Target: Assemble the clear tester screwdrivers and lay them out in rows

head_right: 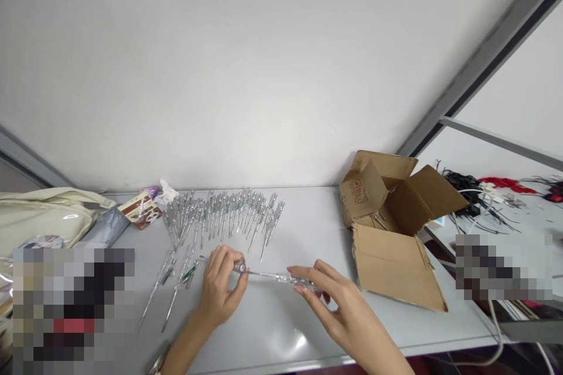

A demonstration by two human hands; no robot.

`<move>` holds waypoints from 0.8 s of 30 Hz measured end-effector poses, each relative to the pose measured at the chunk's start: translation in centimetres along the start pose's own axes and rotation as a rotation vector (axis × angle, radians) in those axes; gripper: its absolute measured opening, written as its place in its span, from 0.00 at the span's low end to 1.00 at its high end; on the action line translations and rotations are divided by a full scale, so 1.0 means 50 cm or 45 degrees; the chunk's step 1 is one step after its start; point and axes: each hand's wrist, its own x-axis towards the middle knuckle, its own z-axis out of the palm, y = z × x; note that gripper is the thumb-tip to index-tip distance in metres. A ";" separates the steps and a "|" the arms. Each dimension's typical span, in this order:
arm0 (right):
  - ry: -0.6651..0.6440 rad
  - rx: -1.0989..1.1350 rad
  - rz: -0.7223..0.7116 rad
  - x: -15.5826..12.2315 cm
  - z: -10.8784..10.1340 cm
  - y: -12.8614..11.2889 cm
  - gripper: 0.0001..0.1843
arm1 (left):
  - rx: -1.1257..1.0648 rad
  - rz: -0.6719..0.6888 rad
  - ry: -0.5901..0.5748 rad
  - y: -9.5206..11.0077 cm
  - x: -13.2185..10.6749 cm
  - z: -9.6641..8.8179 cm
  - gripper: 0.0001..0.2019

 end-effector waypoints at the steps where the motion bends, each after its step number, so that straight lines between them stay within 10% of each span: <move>1: -0.003 -0.005 0.009 0.000 0.001 0.002 0.20 | 0.004 -0.002 -0.004 0.000 0.000 0.000 0.03; 24: -0.027 -0.041 0.033 0.004 -0.030 -0.037 0.21 | 0.157 -0.014 -0.074 -0.004 0.001 0.012 0.03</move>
